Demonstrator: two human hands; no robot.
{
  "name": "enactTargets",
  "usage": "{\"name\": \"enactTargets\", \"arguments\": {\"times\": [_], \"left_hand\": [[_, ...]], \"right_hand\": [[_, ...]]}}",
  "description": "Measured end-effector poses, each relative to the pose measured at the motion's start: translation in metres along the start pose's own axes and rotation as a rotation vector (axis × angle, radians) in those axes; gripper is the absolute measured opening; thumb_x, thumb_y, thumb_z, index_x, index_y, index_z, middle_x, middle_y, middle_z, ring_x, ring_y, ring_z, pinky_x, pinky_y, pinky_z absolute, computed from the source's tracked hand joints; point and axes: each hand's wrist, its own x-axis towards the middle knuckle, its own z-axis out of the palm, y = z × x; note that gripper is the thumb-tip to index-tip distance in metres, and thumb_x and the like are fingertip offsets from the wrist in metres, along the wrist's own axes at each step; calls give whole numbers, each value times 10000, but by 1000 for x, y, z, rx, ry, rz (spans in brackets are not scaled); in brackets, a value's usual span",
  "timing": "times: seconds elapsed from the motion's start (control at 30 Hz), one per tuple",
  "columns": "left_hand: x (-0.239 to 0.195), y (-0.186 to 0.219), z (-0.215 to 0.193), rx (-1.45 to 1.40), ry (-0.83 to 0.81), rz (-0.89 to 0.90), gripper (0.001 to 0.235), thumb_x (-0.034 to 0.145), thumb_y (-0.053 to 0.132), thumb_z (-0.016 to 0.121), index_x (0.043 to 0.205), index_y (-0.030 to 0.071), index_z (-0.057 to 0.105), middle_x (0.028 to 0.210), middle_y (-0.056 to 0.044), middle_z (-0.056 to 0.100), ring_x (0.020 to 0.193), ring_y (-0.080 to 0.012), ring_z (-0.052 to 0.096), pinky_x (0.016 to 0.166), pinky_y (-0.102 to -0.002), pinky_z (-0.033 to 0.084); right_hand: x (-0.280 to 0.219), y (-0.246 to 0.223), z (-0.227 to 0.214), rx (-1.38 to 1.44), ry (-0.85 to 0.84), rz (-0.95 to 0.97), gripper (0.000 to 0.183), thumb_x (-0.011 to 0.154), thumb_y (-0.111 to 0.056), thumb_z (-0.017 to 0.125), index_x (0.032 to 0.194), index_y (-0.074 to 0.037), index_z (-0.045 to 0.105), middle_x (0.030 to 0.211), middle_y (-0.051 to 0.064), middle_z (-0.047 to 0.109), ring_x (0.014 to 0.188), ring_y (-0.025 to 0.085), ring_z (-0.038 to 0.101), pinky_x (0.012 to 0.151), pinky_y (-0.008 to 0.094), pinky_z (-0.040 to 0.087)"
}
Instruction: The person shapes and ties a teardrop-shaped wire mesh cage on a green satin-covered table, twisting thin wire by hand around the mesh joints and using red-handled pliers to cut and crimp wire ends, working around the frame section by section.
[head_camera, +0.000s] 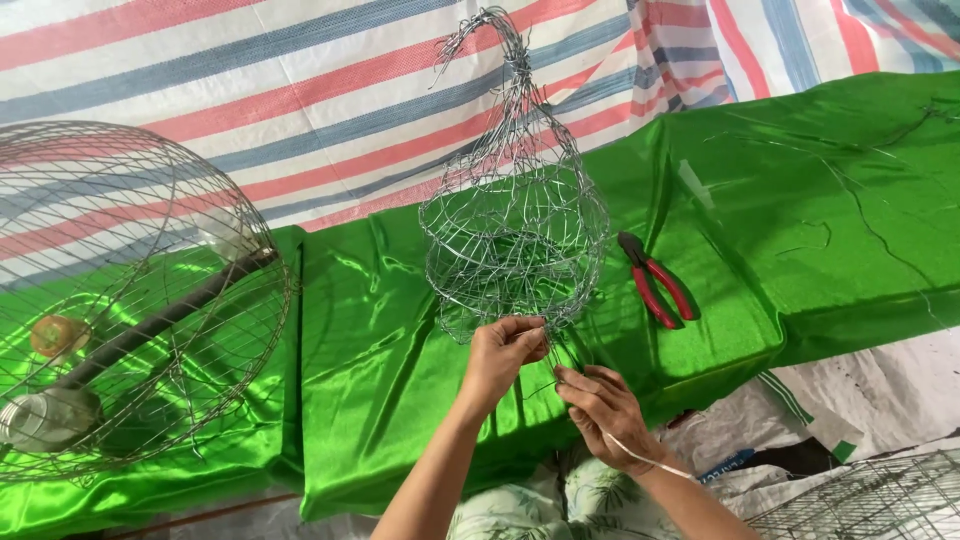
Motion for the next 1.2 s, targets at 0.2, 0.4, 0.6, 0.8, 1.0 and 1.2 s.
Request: {"name": "enactTargets", "arguments": {"times": [0.2,0.4,0.6,0.8,1.0,1.2], "left_hand": [[6,2,-4,-102,65,-113,213,942,143,716,1027,-47,760,844,-164,750,739,-224,720,730,-328,655],[8,1,-11,-217,49,-173,177,990,137,666,998,-26,734,920,-161,723,817,-243,698,715,-354,651],[7,-4,-10,-231,49,-159,198,1008,150,643,960,-18,733,915,-163,746,808,-246,715,697,-379,659],[9,-8,-12,-239,54,-160,184,985,164,671,979,-6,741,945,-160,761,840,-249,736,692,-396,660],[8,-1,-12,-232,47,-203,226,1006,195,637,1026,-15,719,959,-174,744,860,-266,732,629,-377,642],[5,3,-10,-200,-24,-192,335,1052,286,545,1121,-1,703,914,-186,740,738,-277,737,604,-378,626]], "right_hand": [[-10,-22,5,70,70,159,357,1063,-298,523,1338,-93,625,1425,149,605,1305,318,606,1142,506,483],[-44,-40,21,71,58,190,408,1013,-297,637,1378,-128,567,1426,124,607,1300,310,628,1103,505,513],[-27,-57,5,13,10,69,371,1111,-235,421,1404,-57,563,1449,207,535,1187,365,607,1018,498,552],[-16,-55,-1,101,-19,34,365,1107,-182,471,1435,-30,523,1457,209,548,1185,359,668,985,463,643],[-7,-28,-7,385,230,79,253,1095,-174,487,1312,-73,570,1243,155,718,834,110,762,736,215,683],[42,-44,-42,353,250,223,323,1121,-272,402,1096,-37,620,1110,186,741,1069,298,746,937,375,638]]}}
